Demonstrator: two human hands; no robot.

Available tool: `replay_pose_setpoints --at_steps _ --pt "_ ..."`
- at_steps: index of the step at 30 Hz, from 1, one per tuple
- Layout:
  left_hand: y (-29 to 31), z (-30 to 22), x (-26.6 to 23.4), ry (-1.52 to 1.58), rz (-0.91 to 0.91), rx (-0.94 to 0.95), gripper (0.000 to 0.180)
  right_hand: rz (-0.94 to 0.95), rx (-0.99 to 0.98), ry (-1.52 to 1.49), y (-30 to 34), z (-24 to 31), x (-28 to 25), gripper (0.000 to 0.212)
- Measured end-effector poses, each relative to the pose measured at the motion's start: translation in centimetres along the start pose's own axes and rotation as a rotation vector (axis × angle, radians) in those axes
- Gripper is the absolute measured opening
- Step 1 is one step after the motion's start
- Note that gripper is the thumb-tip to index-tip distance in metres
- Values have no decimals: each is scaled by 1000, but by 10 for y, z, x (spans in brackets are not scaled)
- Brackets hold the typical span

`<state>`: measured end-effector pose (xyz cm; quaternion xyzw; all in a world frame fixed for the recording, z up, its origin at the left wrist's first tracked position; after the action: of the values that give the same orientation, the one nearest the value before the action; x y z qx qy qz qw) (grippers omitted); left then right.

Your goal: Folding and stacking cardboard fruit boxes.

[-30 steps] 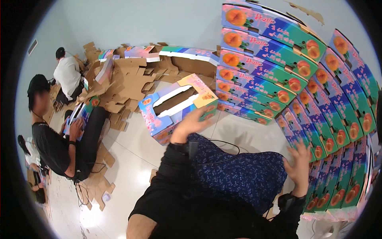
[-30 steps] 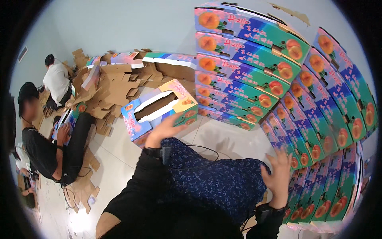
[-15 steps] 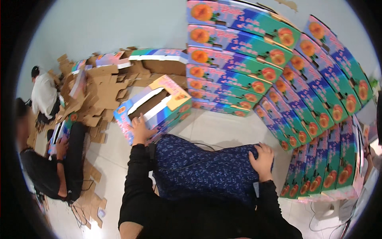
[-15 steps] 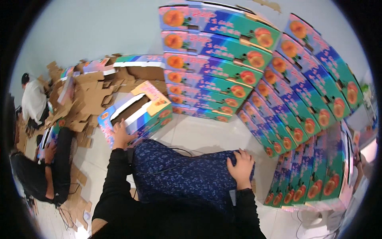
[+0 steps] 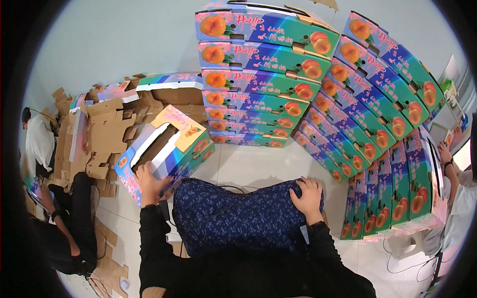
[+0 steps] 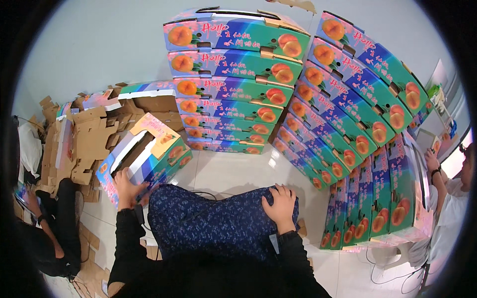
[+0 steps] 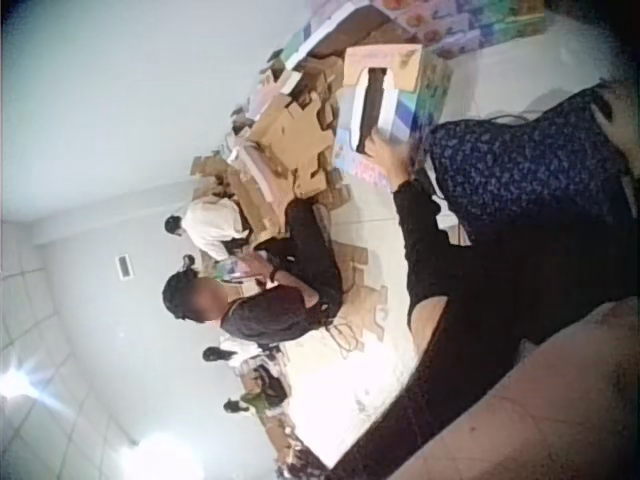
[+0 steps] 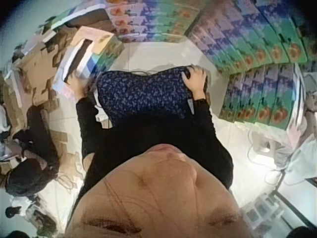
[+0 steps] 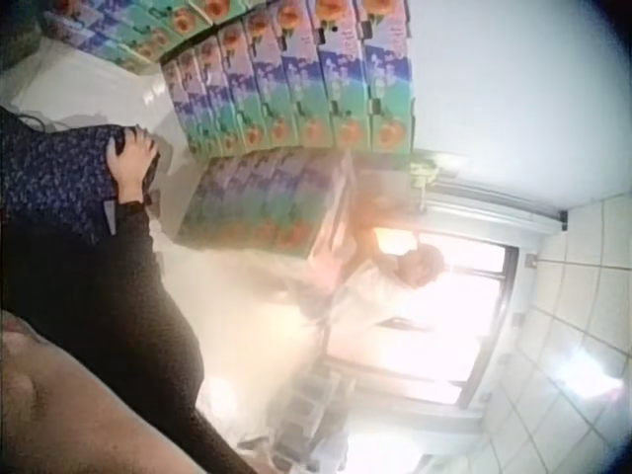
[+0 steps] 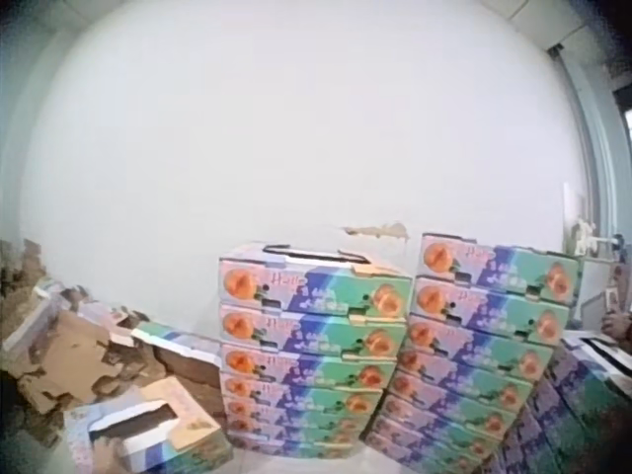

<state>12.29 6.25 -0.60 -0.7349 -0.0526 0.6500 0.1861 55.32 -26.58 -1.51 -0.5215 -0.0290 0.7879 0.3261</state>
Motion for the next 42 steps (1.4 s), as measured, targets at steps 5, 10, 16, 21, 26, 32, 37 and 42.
replay_pose_setpoints --at_steps 5,10,16,21,26,32,37,42 --pt "29 -2 -59 26 -184 41 93 7 17 8 0 -2 1 41" --pt "55 -12 -89 -17 -284 123 91 10 22 -135 -5 8 -6 45" --pt "74 -43 -116 -8 -479 316 84 67 -14 -584 -15 51 -33 74" --pt "79 -70 -134 4 -566 418 81 251 -26 -1001 -32 90 -41 114" --pt "86 -105 -141 196 -500 602 76 364 153 -1400 -19 84 -33 116" --pt "90 -141 -143 310 -376 736 77 325 360 -1603 7 52 -58 92" --pt "89 -174 -145 390 -359 869 76 -19 465 -1631 29 57 -93 95" --pt "82 -216 -159 391 -584 924 74 -317 347 -1663 54 30 -141 89"
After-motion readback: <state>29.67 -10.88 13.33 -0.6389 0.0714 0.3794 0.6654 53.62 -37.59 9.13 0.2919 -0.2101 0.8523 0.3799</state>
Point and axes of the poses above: each hand's wrist, its own y-axis away from the middle knuckle, its own x-axis out of the palm, z = x × y, the point moved 4 cm from there along -y, towards the middle knuckle, and after that the axes turned 15 degrees about -y, right-handed, at the moved point
